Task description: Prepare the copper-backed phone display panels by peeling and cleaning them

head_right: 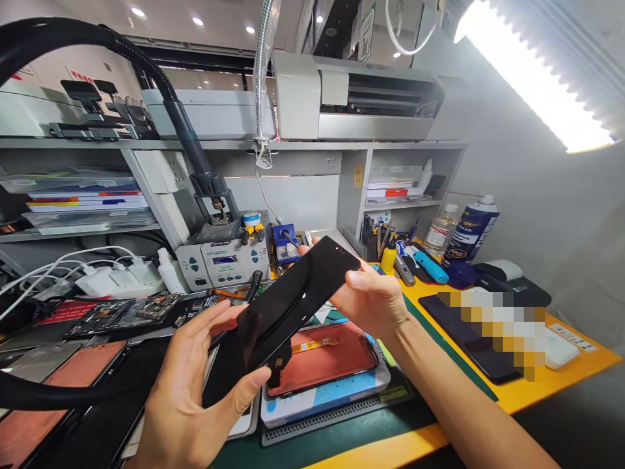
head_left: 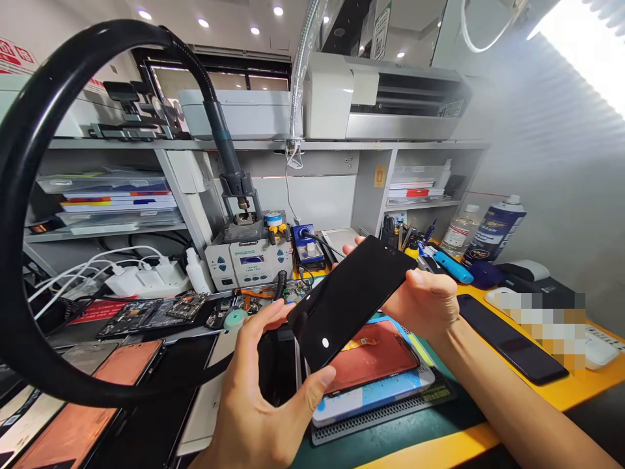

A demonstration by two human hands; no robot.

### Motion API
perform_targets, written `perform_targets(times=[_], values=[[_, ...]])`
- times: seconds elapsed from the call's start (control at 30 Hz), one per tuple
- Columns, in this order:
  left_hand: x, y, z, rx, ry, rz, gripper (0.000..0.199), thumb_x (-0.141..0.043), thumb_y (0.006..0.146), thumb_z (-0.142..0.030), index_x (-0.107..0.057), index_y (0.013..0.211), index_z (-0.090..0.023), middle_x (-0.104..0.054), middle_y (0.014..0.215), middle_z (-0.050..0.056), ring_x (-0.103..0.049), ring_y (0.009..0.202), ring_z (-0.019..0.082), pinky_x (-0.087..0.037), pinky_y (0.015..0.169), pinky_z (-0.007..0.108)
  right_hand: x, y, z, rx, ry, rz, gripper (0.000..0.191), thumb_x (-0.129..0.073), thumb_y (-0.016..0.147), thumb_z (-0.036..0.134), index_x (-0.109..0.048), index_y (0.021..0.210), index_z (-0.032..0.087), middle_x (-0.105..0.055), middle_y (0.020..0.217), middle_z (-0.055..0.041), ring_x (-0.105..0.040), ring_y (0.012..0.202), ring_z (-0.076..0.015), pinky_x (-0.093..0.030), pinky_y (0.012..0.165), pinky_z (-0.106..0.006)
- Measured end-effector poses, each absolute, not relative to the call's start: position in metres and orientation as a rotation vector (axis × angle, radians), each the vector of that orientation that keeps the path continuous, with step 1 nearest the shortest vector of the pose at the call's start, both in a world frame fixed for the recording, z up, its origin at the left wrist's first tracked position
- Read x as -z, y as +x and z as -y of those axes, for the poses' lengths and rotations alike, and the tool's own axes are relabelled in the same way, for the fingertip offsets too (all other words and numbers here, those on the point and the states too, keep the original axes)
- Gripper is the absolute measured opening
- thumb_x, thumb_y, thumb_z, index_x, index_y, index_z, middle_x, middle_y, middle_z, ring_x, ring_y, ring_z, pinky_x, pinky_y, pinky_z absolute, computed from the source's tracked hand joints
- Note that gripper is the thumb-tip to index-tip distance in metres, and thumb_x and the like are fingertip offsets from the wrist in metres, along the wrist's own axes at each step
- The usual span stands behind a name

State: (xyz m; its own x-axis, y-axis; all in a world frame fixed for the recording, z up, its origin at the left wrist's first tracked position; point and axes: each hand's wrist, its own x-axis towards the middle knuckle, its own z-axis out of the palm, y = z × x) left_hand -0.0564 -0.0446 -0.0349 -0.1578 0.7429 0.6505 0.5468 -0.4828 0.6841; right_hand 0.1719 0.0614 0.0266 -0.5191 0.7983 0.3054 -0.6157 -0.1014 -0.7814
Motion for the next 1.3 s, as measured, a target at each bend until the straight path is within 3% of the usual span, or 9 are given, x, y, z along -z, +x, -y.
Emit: perform_targets(times=[0.23,0.43,0.73,1.07,1.3], values=[[0.031,-0.052,0.047,-1.779,1.774,-1.458,0.068,-0.075,0.082,-0.037,-0.046,0.142,-0.028,-0.063,0.132,0.012,-0.061,0.124,0.032,-0.05,0.108,0.053,-0.029,0.173,-0.063,-1.778,-0.187,1.182,0.06,-0.075,0.073,0.032,-0.064,0.132,0.026,-0.062,0.141,-0.0063,-0.043,0.143,-0.0325,-0.028,0.12,-0.054],[0.028,-0.045,0.05,-1.78,1.66,-1.468,0.065,-0.075,0.082,-0.037,-0.046,0.14,-0.033,-0.061,0.133,0.009,-0.057,0.129,0.033,-0.041,0.114,0.063,-0.028,0.173,-0.066,-1.785,-0.161,1.2,0.056,-0.073,0.075,0.034,-0.066,0.13,0.024,-0.065,0.137,-0.0075,-0.046,0.141,-0.0326,-0.027,0.121,-0.054],[0.032,-0.047,0.047,-1.795,1.743,-1.488,0.067,-0.074,0.082,-0.041,-0.047,0.142,-0.027,-0.064,0.13,0.012,-0.06,0.126,0.031,-0.047,0.112,0.052,-0.029,0.174,-0.065,-1.811,-0.153,1.179,0.05,-0.071,0.079,0.041,-0.069,0.125,0.023,-0.064,0.138,-0.0076,-0.049,0.139,-0.0309,-0.03,0.12,-0.048],[0.035,-0.049,0.047,-1.819,1.963,-1.482,0.068,-0.074,0.083,-0.026,-0.044,0.144,-0.026,-0.063,0.13,0.014,-0.062,0.123,0.032,-0.05,0.107,0.056,-0.027,0.171,-0.064,-1.833,-0.249,1.068,0.051,-0.067,0.082,0.049,-0.069,0.126,0.024,-0.069,0.129,-0.0091,-0.057,0.13,-0.0329,-0.04,0.112,-0.054],[0.038,-0.046,0.042,-1.927,2.162,-1.406,0.074,-0.077,0.077,-0.018,-0.044,0.143,-0.022,-0.058,0.128,0.013,-0.058,0.121,0.032,-0.05,0.104,0.055,-0.031,0.169,-0.06,-1.914,-0.16,1.024,0.031,-0.064,0.088,0.042,-0.075,0.11,0.023,-0.072,0.124,-0.008,-0.064,0.122,-0.0326,-0.04,0.113,-0.053]])
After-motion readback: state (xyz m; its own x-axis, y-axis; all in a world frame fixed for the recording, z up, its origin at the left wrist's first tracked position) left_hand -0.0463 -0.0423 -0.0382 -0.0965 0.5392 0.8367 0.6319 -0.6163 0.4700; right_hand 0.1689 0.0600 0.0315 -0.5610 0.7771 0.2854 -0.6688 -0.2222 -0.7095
